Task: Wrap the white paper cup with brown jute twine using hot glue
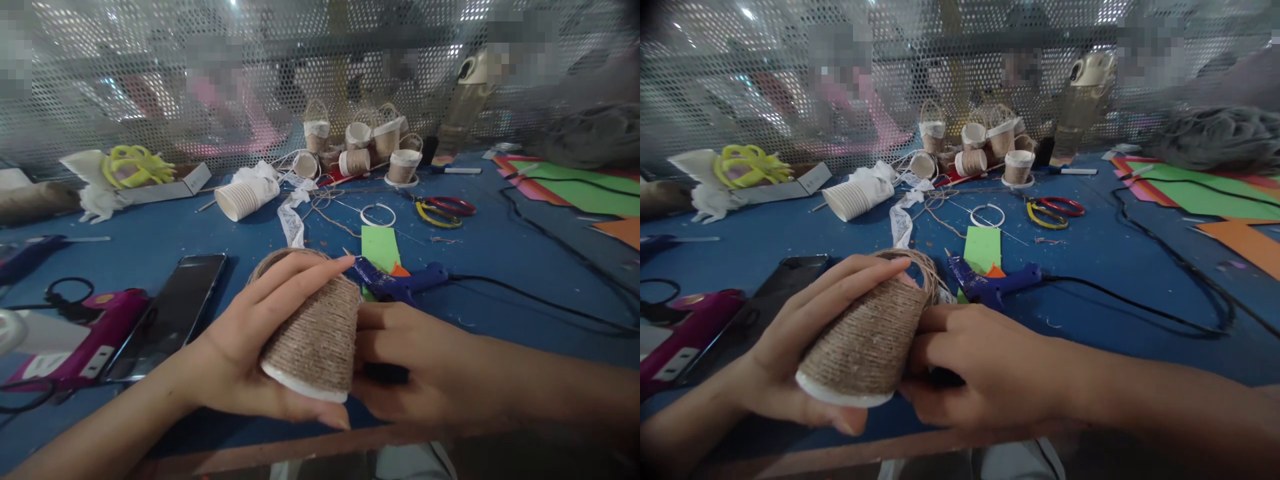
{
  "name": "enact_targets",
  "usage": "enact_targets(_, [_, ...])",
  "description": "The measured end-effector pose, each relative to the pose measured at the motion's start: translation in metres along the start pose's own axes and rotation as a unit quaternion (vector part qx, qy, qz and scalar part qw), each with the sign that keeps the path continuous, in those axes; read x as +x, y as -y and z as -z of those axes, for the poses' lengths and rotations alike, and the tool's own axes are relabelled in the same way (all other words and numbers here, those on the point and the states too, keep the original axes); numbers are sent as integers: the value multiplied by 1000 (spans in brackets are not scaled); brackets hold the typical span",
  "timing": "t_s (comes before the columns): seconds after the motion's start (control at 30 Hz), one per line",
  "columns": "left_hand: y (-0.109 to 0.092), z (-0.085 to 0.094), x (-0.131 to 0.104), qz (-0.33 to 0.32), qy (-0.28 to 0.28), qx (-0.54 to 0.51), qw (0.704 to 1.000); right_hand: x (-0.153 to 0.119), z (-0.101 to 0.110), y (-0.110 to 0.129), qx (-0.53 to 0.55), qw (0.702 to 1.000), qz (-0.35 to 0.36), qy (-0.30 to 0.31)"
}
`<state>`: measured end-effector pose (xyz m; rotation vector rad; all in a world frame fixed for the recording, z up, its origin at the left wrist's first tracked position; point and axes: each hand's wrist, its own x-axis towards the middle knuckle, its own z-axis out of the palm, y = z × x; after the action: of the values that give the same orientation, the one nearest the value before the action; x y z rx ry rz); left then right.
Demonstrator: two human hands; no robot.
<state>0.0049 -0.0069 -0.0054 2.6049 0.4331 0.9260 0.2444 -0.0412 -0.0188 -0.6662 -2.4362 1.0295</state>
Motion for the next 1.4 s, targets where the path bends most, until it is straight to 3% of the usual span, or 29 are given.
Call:
enact_targets(0.43, [0, -1, -6, -5, 37, 28, 999, 0, -1, -2, -48, 998, -12, 28])
enact_targets(1.4, [-2, -1, -5, -7, 44, 53, 998, -1, -3, -5, -61, 997, -23, 32])
